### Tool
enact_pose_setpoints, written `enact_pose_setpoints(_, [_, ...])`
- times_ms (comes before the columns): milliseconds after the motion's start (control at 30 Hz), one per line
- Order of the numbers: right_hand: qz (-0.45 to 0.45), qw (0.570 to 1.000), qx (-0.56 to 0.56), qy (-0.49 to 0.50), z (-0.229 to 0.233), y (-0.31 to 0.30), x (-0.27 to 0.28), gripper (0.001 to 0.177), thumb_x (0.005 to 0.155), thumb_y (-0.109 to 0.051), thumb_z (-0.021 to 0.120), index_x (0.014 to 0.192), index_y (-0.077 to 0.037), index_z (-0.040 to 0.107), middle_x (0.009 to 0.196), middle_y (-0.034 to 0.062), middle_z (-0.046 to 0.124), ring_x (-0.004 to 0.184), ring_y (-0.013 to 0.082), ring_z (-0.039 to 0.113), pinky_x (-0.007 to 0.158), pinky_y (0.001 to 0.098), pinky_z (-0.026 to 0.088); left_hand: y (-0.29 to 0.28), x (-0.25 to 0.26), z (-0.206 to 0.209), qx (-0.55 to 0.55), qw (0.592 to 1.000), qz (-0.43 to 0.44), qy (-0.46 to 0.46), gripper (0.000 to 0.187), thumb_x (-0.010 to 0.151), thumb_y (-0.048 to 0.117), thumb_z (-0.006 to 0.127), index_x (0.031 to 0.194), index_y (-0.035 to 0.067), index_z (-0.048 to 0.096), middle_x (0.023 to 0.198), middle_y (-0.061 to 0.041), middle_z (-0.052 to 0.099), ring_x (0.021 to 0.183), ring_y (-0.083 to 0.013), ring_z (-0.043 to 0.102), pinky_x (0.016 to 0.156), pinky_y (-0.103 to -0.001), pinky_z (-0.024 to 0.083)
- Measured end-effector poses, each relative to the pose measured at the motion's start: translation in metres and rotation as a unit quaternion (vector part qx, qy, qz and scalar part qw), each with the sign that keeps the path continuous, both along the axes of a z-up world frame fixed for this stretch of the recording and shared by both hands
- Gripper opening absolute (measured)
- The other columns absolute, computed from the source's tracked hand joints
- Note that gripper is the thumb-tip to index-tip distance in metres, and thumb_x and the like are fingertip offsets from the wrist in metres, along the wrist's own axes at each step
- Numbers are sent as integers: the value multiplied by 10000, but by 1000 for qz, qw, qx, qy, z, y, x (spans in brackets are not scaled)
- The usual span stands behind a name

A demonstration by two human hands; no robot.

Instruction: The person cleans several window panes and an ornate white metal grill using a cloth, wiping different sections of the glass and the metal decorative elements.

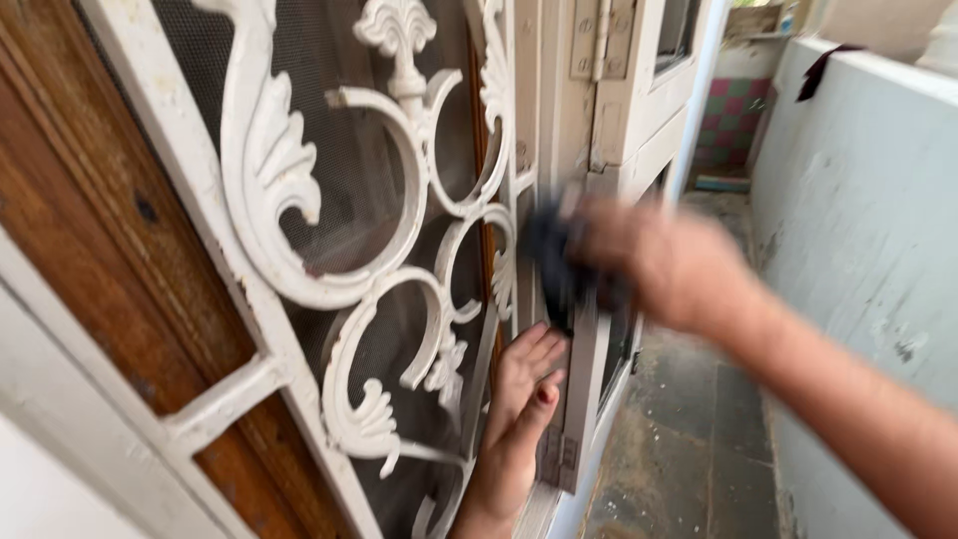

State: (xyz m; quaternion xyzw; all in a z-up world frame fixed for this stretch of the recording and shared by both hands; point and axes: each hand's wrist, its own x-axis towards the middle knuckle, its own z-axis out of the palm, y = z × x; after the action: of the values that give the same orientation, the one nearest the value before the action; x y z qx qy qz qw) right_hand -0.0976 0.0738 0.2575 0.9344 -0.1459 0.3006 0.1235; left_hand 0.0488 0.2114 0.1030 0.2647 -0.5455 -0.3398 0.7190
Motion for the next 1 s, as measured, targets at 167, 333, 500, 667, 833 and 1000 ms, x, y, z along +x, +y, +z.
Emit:
enact_pose_setpoints(167, [-143,896,-416,-56,67,-25,24,253,1034,-229,574,1267,-133,602,1454,72,614,1418,271,518,1106,481,447,3,-6,2,19,999,-5,-47,618,1015,469,545,1401,-8,473,1264,-206,657,1168,-277,659,1065,-431,543])
enact_pose_setpoints(333, [-327,819,-435,185,11,-4,61,450,869,-294,595,1283,-130,531,1259,123,618,1193,282,564,1001,436,387,11,3,-9,54,991,84,-89,479,1002,395,568,1283,7,582,1118,-152,741,1063,-225,714,984,-378,561])
enact_pose_setpoints(500, [-260,821,-458,219,-38,13,75,255,961,-317,571,1085,-97,600,1124,157,659,1064,321,627,960,417,433,22,4,-8,38,988,121,-91,371,1010,316,573,1215,12,630,1007,-109,781,979,-197,752,941,-365,585])
enact_pose_setpoints(667, [-302,828,-440,171,43,-8,58,403,856,-369,616,1203,-168,573,1023,62,647,896,216,622,928,474,477,21,-1,-10,41,989,79,-119,393,1035,342,572,1210,-3,638,987,-118,766,972,-186,752,920,-360,622])
enact_pose_setpoints(833, [-341,818,-451,106,72,-8,66,250,923,-279,626,1131,-152,567,974,48,653,907,189,602,791,307,458,15,1,-11,84,986,81,-118,419,1017,372,571,1188,-3,649,961,-120,773,946,-183,757,890,-358,616])
enact_pose_setpoints(1000, [-322,824,-440,154,18,5,80,209,899,-278,599,1038,-122,581,889,52,654,847,193,602,750,321,448,23,2,-7,76,979,142,-124,413,1007,382,569,1179,21,670,955,-112,784,916,-186,766,857,-354,634])
